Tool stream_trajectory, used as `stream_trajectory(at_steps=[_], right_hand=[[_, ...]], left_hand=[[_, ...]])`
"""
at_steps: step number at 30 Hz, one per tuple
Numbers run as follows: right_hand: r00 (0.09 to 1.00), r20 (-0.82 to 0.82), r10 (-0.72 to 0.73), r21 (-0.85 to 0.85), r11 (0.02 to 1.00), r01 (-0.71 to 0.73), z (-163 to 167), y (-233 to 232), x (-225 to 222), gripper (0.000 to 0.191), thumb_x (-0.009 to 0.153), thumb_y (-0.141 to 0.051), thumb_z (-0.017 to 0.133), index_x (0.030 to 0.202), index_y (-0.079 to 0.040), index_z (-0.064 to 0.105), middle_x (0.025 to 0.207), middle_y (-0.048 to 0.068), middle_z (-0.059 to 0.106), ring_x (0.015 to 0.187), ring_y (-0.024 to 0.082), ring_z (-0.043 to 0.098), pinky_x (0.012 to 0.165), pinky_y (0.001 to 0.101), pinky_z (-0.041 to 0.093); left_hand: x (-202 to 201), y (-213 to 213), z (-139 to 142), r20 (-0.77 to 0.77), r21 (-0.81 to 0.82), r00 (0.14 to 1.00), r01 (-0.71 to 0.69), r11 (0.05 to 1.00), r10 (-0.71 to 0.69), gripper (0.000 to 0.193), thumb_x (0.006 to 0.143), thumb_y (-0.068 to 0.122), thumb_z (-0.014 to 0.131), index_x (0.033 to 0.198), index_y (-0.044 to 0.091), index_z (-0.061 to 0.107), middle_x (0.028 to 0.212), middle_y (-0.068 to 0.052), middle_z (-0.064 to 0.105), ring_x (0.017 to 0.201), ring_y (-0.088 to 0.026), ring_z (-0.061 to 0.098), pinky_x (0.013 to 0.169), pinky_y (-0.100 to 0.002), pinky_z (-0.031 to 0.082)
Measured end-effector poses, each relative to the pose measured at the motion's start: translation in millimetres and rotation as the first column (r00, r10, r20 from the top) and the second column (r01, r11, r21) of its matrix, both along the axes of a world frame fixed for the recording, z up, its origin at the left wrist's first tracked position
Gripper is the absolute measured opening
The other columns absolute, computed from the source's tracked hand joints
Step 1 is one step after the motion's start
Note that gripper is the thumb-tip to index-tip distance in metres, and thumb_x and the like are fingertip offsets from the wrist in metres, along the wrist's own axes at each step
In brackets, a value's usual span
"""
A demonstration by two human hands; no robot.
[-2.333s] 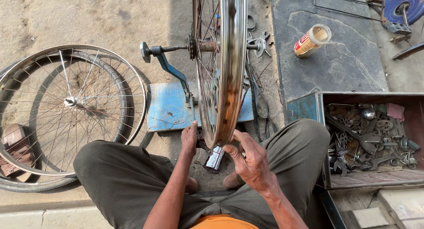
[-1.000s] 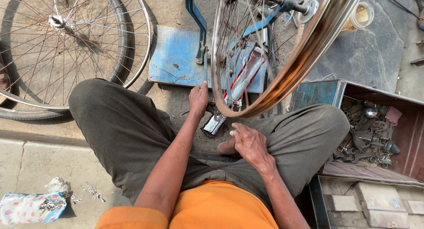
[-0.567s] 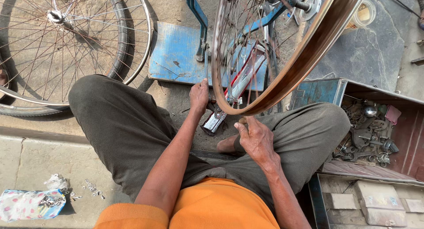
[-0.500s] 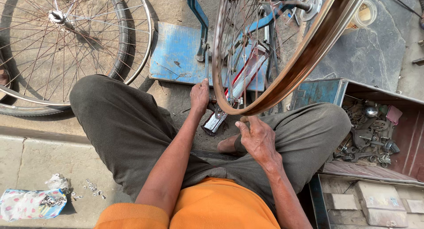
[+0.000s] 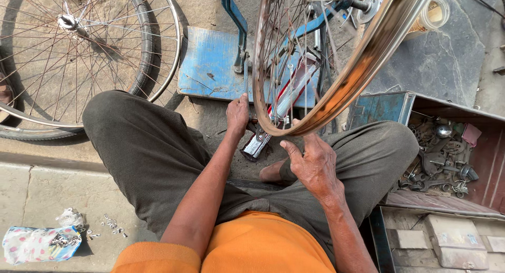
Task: The person secures a bicycle wheel in a truing stand and adjusts the axle nuts. They then remove the rim tape, inspect the rim interior, and install new rim tape along the rim circumference.
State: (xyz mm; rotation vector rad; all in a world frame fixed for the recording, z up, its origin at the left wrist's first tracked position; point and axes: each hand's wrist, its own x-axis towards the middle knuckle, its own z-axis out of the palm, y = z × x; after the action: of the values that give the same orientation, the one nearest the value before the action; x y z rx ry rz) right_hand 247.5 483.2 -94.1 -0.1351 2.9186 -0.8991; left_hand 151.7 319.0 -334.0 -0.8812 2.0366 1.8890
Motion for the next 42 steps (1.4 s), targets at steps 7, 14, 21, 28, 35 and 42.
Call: stream_trajectory(at_steps=[7,14,21,28,35,42], right_hand=[[0.988,-0.142,0.061,-0.106,0.991,-0.077,14.6,-2.6,-1.9,0.052,0.089,-0.022,0.079,0.133,-0.001,0.061,0.111,0.017,0.075,0.104,0.028,0.075,0.083,0.0385,0.058],[0.965,-0.241,0.099,-0.142,0.980,-0.136,18.0,-3.1,-4.8,0.044,0.094,-0.024,0.078,0.129,-0.001,0.064,0.116,0.016,0.075,0.108,0.026,0.074,0.089,0.0393,0.059],[0.992,-0.130,0.011,-0.231,0.972,-0.041,26.5,-5.5,-3.9,0.049,0.090,-0.023,0.079,0.130,0.000,0.065,0.102,0.010,0.076,0.064,0.012,0.061,0.057,0.0291,0.051],[0.989,-0.149,0.019,-0.255,0.965,-0.057,17.6,-1.0,-4.5,0.038,0.093,-0.021,0.076,0.125,-0.002,0.067,0.087,0.006,0.073,0.063,0.012,0.063,0.057,0.0286,0.052],[0.989,-0.137,0.048,-0.235,0.969,-0.080,-9.8,2.9,-2.8,0.020,0.098,-0.022,0.070,0.109,-0.006,0.074,0.081,0.005,0.071,0.068,0.016,0.068,0.059,0.0318,0.053],[0.994,-0.087,0.070,-0.319,0.943,-0.095,14.1,1.8,-10.2,0.018,0.100,-0.025,0.066,0.102,-0.010,0.075,0.076,0.001,0.072,0.060,0.011,0.059,0.053,0.0271,0.051]], left_hand=[[0.5,-1.5,1.4,0.010,0.085,1.000,-0.028,0.996,0.027,0.053,0.104,0.044,0.048,0.074,0.001,0.055,0.062,-0.006,0.053,0.050,-0.017,0.056,0.047,-0.042,0.049],[1.8,1.2,-3.6,-0.019,0.067,1.000,0.014,0.998,-0.012,0.053,0.107,0.045,0.046,0.081,0.001,0.061,0.064,-0.005,0.051,0.051,-0.016,0.054,0.044,-0.039,0.049],[2.4,0.5,-1.6,-0.006,0.121,1.000,-0.003,0.993,0.004,0.052,0.106,0.044,0.045,0.087,-0.001,0.064,0.067,-0.006,0.054,0.051,-0.016,0.059,0.045,-0.038,0.056],[3.6,0.0,2.7,-0.006,0.131,1.000,-0.001,0.991,0.002,0.055,0.106,0.044,0.046,0.093,-0.005,0.066,0.070,-0.009,0.060,0.054,-0.018,0.064,0.048,-0.039,0.056],[3.3,0.4,10.0,0.010,0.041,1.000,-0.005,0.999,0.005,0.054,0.102,0.046,0.050,0.105,-0.004,0.070,0.077,-0.014,0.068,0.062,-0.020,0.064,0.057,-0.043,0.053],[2.6,-1.9,2.1,0.010,-0.032,1.000,0.011,0.999,-0.010,0.058,0.103,0.048,0.052,0.096,-0.006,0.071,0.076,-0.015,0.067,0.067,-0.023,0.062,0.065,-0.046,0.050]])
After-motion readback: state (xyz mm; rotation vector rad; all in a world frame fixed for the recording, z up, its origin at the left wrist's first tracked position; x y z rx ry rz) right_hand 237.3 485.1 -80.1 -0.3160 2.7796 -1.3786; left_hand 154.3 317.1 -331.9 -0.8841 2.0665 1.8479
